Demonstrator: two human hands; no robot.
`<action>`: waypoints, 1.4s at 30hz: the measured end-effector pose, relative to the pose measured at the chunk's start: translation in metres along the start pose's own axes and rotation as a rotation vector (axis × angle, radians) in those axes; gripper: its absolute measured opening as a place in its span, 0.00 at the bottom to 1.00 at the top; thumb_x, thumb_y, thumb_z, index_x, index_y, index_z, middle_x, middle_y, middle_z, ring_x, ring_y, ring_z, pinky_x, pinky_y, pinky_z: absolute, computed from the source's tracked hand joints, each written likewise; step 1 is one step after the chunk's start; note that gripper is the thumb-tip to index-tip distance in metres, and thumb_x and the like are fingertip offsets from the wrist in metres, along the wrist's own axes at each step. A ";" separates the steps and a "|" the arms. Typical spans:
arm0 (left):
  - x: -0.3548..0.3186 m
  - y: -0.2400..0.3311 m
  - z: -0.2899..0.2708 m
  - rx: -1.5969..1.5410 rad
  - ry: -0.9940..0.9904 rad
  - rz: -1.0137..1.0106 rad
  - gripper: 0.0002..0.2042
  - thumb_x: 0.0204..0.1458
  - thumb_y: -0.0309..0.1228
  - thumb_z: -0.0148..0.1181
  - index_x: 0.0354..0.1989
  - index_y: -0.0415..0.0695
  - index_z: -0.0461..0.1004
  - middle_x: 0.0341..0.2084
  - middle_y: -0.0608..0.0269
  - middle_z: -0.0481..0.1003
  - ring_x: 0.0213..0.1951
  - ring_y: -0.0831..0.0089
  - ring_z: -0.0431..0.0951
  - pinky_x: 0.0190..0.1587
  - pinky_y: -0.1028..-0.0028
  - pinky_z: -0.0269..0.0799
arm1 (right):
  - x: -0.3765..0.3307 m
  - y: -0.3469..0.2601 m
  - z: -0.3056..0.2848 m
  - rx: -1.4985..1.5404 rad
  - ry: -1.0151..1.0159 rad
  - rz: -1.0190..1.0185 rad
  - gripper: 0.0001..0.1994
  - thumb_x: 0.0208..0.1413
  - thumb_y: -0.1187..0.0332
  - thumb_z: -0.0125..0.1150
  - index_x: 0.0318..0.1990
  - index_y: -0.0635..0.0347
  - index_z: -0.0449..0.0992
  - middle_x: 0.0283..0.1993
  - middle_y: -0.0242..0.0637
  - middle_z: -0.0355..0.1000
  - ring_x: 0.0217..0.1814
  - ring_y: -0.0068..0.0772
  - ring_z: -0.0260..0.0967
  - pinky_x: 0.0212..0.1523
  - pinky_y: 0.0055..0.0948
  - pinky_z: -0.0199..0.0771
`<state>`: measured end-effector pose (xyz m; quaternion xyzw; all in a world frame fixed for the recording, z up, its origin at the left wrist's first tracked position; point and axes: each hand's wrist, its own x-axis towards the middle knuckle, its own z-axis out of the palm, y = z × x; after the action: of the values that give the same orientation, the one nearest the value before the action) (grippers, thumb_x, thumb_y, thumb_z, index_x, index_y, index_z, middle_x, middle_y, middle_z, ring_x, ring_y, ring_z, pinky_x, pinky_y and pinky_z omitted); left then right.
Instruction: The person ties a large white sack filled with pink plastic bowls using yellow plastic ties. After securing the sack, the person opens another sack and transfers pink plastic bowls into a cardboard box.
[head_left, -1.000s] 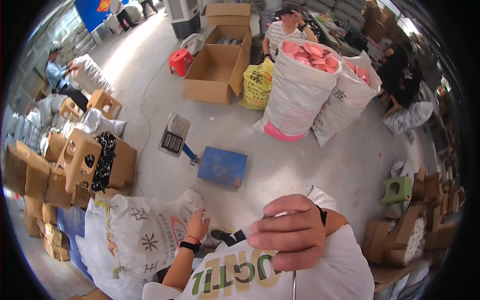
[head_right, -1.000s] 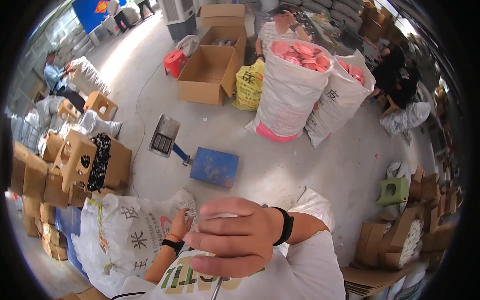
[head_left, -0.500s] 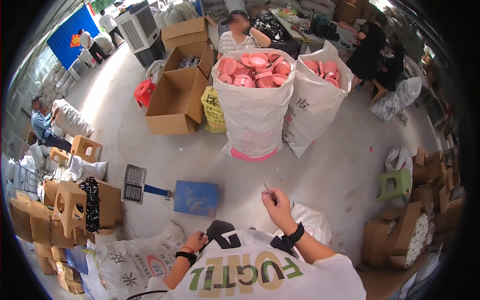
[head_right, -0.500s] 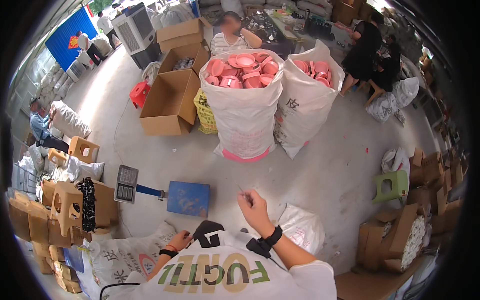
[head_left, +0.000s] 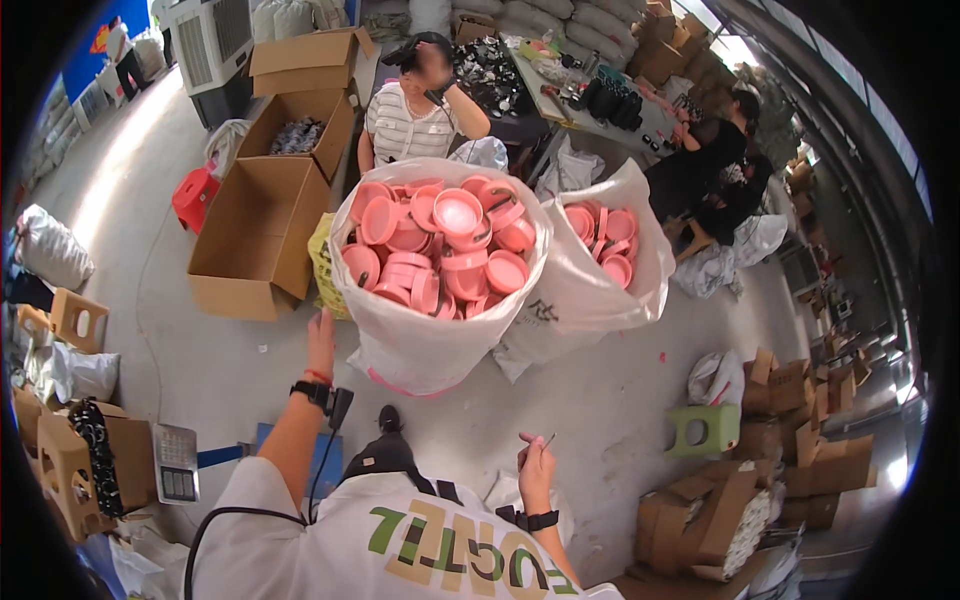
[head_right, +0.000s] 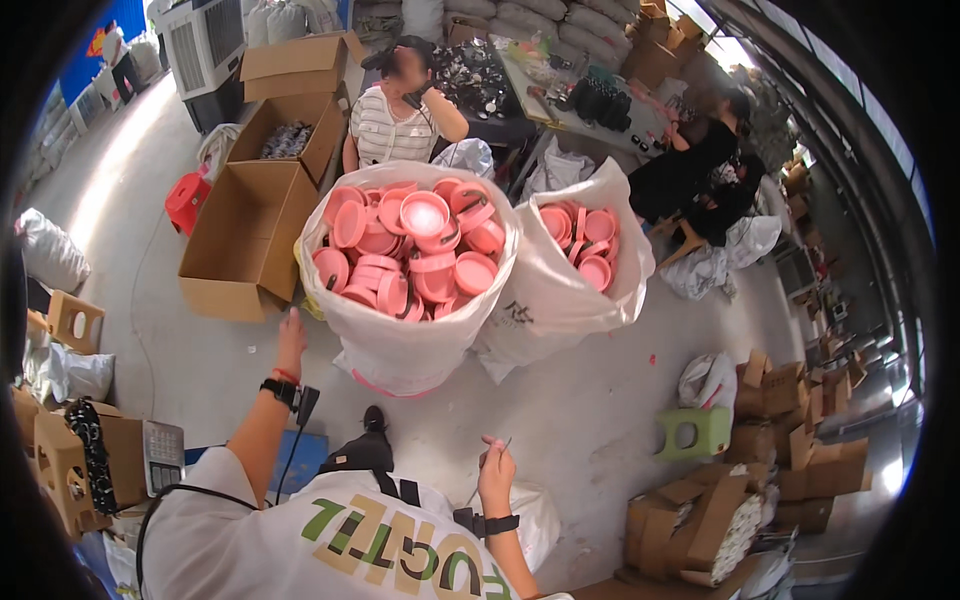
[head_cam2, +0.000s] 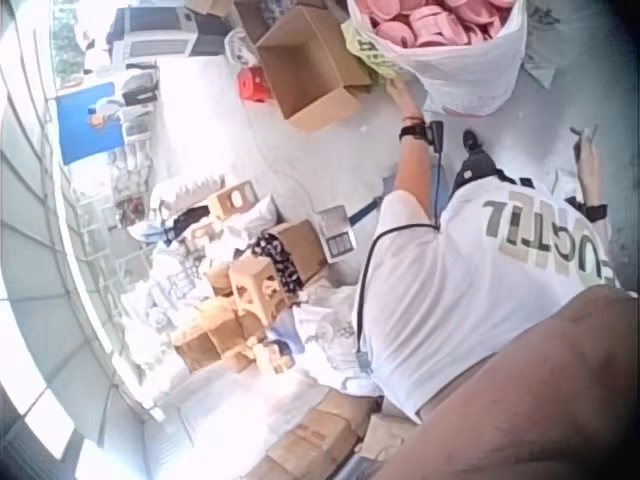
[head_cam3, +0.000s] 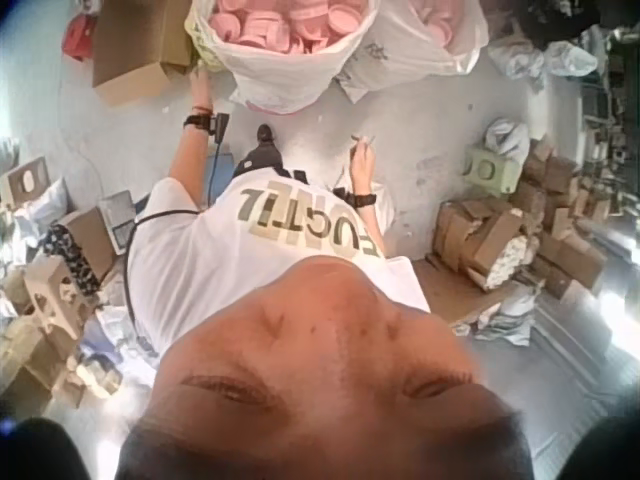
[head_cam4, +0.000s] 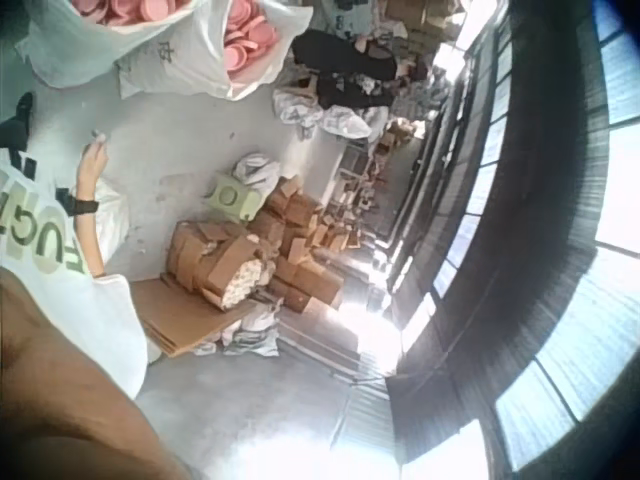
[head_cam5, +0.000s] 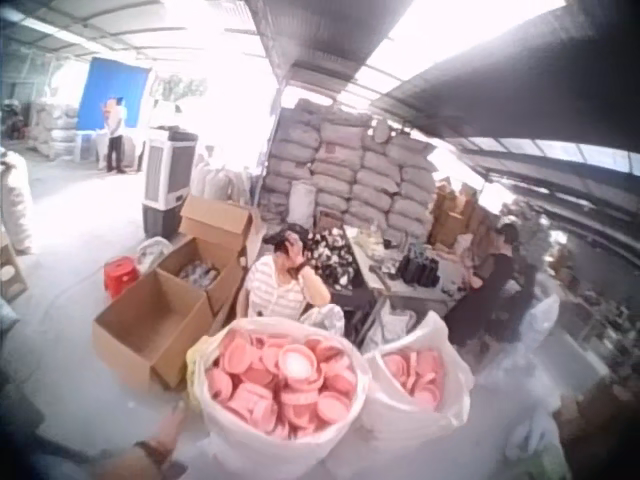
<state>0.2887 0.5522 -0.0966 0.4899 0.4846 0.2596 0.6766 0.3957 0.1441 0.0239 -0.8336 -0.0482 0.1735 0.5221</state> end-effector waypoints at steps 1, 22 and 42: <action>0.023 0.018 0.023 0.018 0.075 0.117 0.36 0.51 0.54 0.53 0.59 0.38 0.57 0.53 0.50 0.65 0.53 0.57 0.67 0.51 0.66 0.63 | 0.016 -0.010 0.002 -0.012 0.030 -0.017 0.23 0.66 0.58 0.36 0.41 0.69 0.75 0.15 0.27 0.59 0.17 0.17 0.55 0.20 0.24 0.56; 0.039 0.067 0.056 0.201 0.454 0.341 0.12 0.52 0.35 0.56 0.27 0.35 0.71 0.18 0.51 0.71 0.21 0.67 0.70 0.27 0.67 0.64 | 0.351 -0.091 0.115 -0.239 0.141 -0.380 0.29 0.54 0.51 0.55 0.51 0.72 0.67 0.46 0.61 0.67 0.53 0.57 0.62 0.54 0.46 0.57; -0.171 0.041 0.121 0.365 0.523 -0.005 0.14 0.54 0.34 0.52 0.45 0.39 0.72 0.34 0.46 0.76 0.38 0.60 0.77 0.40 0.68 0.69 | 0.333 -0.063 -0.048 -0.002 -0.375 -0.151 0.15 0.57 0.65 0.54 0.37 0.75 0.68 0.27 0.40 0.69 0.29 0.33 0.62 0.35 0.34 0.65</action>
<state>0.3362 0.3769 0.0158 0.5184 0.6821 0.2839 0.4306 0.7293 0.2182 0.0190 -0.7813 -0.2071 0.2860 0.5147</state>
